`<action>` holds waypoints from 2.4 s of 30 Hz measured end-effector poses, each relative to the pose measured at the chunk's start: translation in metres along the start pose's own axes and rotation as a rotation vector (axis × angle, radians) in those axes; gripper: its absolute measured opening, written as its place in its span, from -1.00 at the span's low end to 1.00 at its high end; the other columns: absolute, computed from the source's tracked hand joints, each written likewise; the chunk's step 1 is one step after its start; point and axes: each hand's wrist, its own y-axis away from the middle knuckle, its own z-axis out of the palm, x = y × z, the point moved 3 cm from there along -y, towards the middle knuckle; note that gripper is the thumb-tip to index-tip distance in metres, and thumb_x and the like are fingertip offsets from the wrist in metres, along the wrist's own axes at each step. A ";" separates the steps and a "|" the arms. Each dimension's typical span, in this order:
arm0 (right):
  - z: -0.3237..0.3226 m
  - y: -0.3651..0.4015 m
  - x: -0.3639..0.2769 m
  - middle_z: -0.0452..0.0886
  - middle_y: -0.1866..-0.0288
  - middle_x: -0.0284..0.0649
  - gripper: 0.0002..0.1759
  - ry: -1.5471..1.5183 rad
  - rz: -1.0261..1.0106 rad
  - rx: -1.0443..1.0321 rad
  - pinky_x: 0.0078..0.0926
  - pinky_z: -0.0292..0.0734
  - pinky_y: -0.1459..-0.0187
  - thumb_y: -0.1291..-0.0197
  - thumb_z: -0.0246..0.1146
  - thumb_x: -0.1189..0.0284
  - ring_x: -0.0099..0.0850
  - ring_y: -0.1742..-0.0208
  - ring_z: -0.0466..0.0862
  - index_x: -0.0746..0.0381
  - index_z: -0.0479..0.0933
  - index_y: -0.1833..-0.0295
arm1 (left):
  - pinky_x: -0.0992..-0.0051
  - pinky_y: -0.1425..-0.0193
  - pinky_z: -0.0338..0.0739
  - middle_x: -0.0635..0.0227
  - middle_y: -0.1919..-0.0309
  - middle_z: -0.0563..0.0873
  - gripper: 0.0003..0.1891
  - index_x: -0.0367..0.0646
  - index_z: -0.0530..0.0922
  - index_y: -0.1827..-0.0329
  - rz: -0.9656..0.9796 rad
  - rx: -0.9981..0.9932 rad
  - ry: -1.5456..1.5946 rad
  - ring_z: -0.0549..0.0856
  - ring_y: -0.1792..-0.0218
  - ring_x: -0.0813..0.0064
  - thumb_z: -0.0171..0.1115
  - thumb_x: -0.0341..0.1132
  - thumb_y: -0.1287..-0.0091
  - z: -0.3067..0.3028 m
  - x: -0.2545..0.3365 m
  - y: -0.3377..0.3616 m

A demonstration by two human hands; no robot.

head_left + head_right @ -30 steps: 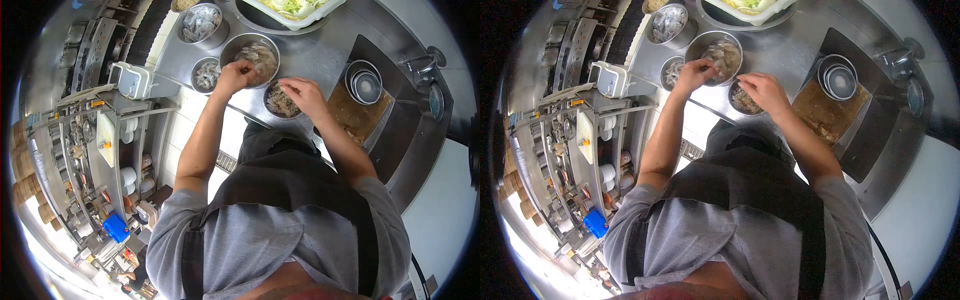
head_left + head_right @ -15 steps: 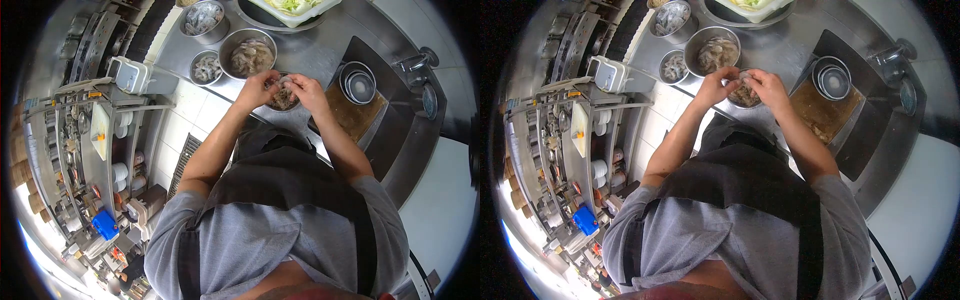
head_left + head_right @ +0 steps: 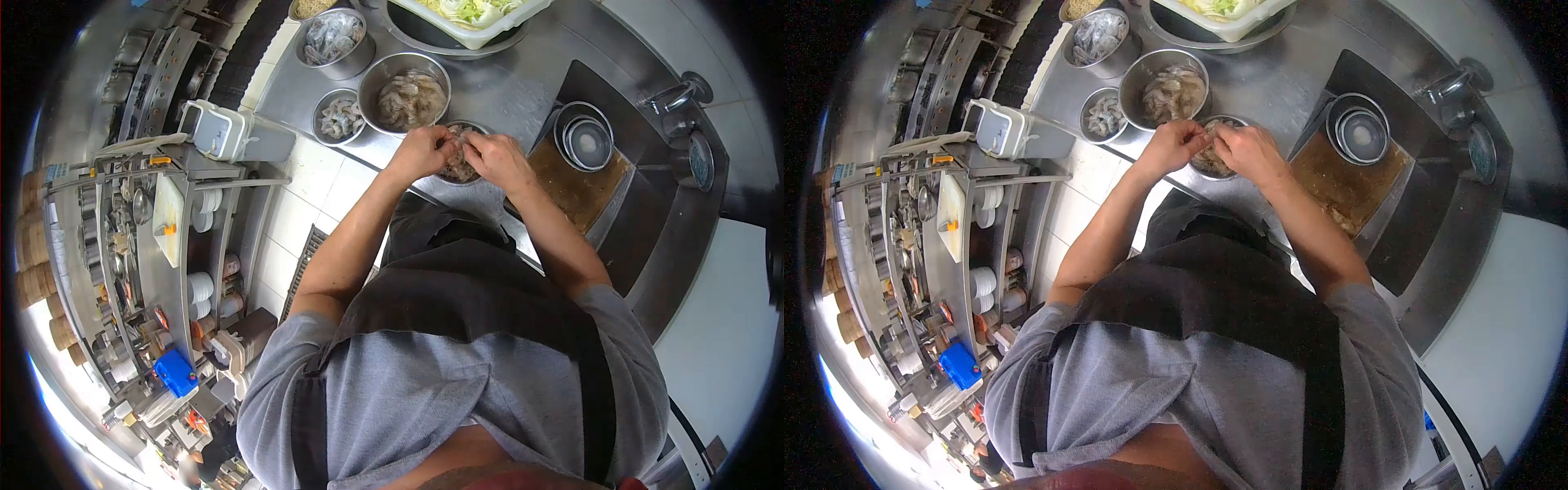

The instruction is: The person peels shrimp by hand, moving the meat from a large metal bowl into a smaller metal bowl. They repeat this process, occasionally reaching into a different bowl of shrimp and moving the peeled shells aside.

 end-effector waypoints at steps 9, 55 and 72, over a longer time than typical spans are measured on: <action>0.000 0.001 0.006 0.60 0.45 0.15 -0.73 -0.114 0.062 -0.011 -0.08 0.56 0.27 -0.16 0.16 0.41 0.08 0.33 0.64 0.30 0.59 0.07 | 0.40 0.39 0.47 0.22 0.57 0.65 -0.78 -0.26 0.64 0.28 0.009 0.017 -0.008 0.60 0.53 0.43 0.31 -0.24 -0.27 -0.001 0.004 -0.001; -0.005 0.013 0.040 0.69 0.18 -0.04 -0.73 -0.294 0.463 -0.079 -0.31 0.55 0.10 -0.17 0.31 0.32 -0.12 0.17 0.68 0.23 0.63 0.07 | 0.28 0.17 0.61 0.06 0.32 0.74 -0.75 -0.16 0.70 0.07 0.143 0.001 -0.543 0.76 0.29 0.17 0.28 -0.24 -0.27 0.013 -0.028 -0.012; 0.014 0.006 0.025 0.62 0.26 -0.05 -0.82 -0.227 0.116 -0.006 -0.20 0.52 0.12 -0.09 0.30 0.46 -0.03 0.18 0.62 0.33 0.63 0.22 | 0.52 0.43 0.44 0.33 0.59 0.65 -0.78 -0.28 0.64 0.40 -0.111 -0.122 0.146 0.58 0.53 0.57 0.25 -0.27 -0.26 0.003 -0.021 -0.008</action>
